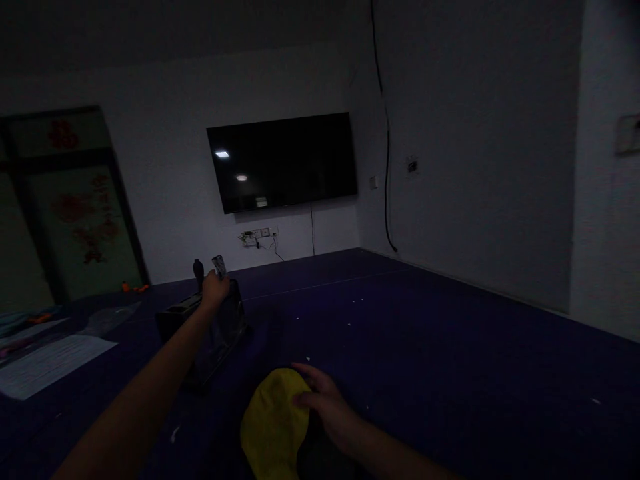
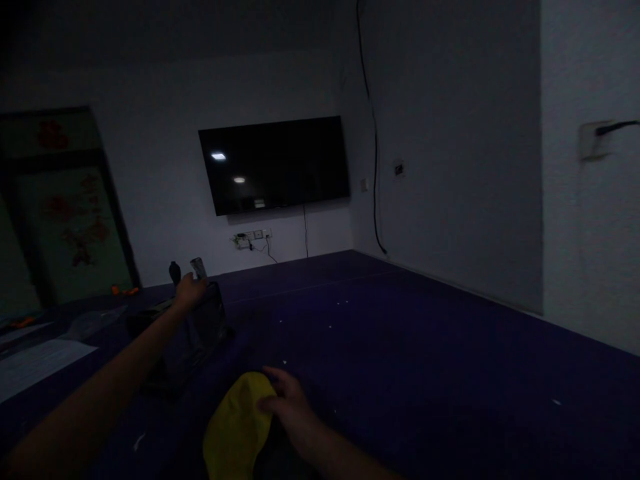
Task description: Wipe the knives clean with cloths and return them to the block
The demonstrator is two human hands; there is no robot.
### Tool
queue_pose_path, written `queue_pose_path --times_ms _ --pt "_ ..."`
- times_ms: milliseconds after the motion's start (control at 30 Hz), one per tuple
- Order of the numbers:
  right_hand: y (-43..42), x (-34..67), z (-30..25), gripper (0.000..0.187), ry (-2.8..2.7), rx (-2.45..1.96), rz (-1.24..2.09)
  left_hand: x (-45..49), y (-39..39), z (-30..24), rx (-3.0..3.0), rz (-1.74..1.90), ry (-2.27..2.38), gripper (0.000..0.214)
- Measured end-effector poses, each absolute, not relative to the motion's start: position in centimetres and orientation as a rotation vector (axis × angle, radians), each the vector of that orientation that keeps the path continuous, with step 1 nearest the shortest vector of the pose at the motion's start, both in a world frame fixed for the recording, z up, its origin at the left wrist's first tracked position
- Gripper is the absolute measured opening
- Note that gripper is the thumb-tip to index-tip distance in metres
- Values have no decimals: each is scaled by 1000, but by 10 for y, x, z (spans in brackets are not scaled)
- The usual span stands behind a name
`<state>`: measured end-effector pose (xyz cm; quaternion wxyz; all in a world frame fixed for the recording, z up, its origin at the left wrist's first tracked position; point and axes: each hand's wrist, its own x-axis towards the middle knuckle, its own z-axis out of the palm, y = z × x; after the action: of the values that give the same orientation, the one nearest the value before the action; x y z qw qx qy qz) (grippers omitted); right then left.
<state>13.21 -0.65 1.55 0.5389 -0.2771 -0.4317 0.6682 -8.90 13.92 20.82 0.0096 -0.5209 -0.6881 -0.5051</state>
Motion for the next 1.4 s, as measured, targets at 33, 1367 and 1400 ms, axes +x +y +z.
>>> queue_pose_path --times_ms 33,1367,1400 --pt "-5 134 14 59 -1036 -653 1593 -87 144 211 -1631 -1534 -2176 35" --pt "-2 139 16 28 -798 -744 1747 -36 -4 186 -2388 -1190 -544 28" --pt "-3 140 16 29 -820 -729 1748 -33 -15 159 -2545 -1027 -449 30"
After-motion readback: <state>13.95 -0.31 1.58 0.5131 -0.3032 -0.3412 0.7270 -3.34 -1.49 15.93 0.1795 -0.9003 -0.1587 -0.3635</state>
